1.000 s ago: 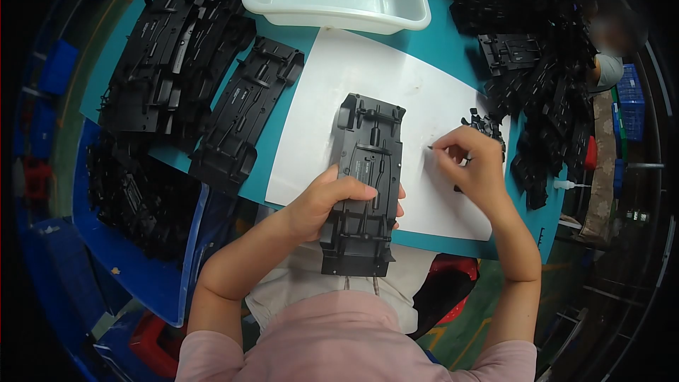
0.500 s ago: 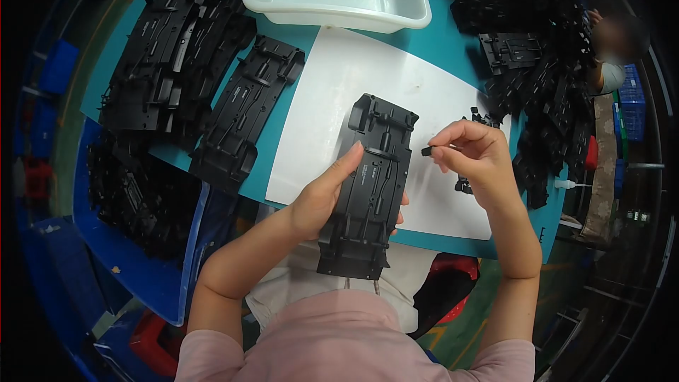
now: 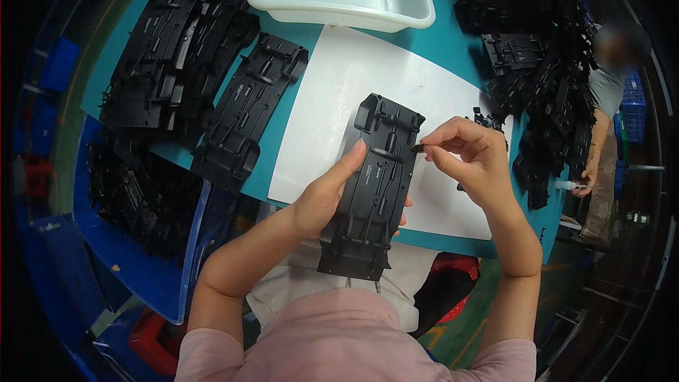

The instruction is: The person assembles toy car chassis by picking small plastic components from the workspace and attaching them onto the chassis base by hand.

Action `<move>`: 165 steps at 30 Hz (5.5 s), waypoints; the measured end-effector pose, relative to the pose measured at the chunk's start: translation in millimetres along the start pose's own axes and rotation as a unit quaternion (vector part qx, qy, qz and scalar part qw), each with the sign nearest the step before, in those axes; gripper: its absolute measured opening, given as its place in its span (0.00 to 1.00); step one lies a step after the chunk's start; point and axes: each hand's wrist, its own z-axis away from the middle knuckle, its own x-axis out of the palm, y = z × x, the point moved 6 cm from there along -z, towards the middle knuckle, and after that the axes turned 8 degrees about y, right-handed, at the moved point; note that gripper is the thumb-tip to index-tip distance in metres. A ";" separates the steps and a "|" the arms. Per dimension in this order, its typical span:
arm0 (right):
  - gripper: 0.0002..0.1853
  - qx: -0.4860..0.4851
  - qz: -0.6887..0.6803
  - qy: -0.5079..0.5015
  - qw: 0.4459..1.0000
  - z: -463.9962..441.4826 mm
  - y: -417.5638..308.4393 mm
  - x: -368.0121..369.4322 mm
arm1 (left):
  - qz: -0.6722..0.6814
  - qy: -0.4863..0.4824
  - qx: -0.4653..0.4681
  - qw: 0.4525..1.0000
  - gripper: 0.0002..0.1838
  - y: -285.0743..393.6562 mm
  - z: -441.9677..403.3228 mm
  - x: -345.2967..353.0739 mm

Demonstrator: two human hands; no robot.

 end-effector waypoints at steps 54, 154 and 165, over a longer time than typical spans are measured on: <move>0.06 -0.113 0.406 0.120 0.899 -38.8 36.7 -105.2 | 0.008 -0.010 0.031 0.999 0.36 0.8 -1.7 0.0; 0.04 -0.068 0.095 -0.070 0.991 -29.9 -35.3 36.8 | -0.100 -0.016 -0.018 0.995 0.28 0.3 0.8 2.2; 0.03 0.038 0.034 0.096 0.994 -25.1 -8.8 -42.0 | -0.122 0.125 0.065 0.982 0.18 30.7 13.4 -7.6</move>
